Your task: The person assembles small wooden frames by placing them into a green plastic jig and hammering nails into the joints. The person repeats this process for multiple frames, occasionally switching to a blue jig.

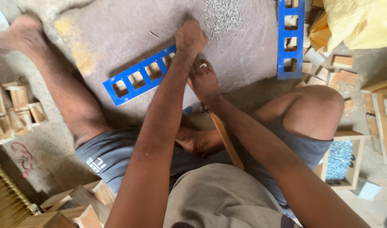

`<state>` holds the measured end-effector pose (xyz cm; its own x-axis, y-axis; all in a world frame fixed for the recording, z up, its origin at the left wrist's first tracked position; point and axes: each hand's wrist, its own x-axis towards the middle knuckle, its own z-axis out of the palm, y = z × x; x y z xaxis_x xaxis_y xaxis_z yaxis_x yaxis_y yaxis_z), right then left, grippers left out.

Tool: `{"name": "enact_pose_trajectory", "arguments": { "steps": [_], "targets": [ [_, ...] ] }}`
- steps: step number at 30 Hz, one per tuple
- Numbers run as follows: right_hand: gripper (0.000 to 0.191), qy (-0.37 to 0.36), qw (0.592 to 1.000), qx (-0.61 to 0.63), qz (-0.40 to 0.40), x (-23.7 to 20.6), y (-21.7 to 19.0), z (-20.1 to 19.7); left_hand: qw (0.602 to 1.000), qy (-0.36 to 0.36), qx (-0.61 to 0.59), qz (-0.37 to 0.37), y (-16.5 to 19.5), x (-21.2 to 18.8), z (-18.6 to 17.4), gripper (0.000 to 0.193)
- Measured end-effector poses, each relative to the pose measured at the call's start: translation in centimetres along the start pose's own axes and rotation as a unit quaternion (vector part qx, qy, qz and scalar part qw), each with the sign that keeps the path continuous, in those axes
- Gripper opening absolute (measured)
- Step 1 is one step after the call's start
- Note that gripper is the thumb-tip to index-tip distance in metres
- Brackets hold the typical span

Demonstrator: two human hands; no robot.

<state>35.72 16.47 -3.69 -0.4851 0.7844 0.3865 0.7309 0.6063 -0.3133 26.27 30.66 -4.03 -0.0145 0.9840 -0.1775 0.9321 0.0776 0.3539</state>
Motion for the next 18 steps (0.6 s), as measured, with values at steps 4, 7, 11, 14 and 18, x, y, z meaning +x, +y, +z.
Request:
{"name": "enact_pose_trajectory", "arguments": {
  "steps": [4,7,11,14,18],
  "targets": [
    [0.035,0.003,0.999,0.035,0.024,-0.1,-0.5,-0.3,0.976,0.185,0.036,0.111,-1.7,-0.1,-0.1,0.014],
    [0.034,0.009,0.999,0.049,0.019,-0.1,-0.7,-0.6,0.977,0.064,-0.193,0.063,-2.0,-0.4,-0.8,0.017],
    [0.036,-0.015,0.999,0.027,0.023,0.0,-0.5,-0.7,0.966,0.103,-0.194,0.139,-0.6,-0.7,-2.3,0.014],
    [0.044,-0.029,1.0,-0.003,0.008,0.3,-0.4,-0.8,0.976,0.088,-0.028,0.199,0.9,-0.1,-3.1,0.011],
    [0.05,0.012,1.0,-0.007,-0.013,1.3,-0.7,-1.8,0.926,0.23,0.053,0.294,2.0,0.7,-4.1,0.016]
  ]
}}
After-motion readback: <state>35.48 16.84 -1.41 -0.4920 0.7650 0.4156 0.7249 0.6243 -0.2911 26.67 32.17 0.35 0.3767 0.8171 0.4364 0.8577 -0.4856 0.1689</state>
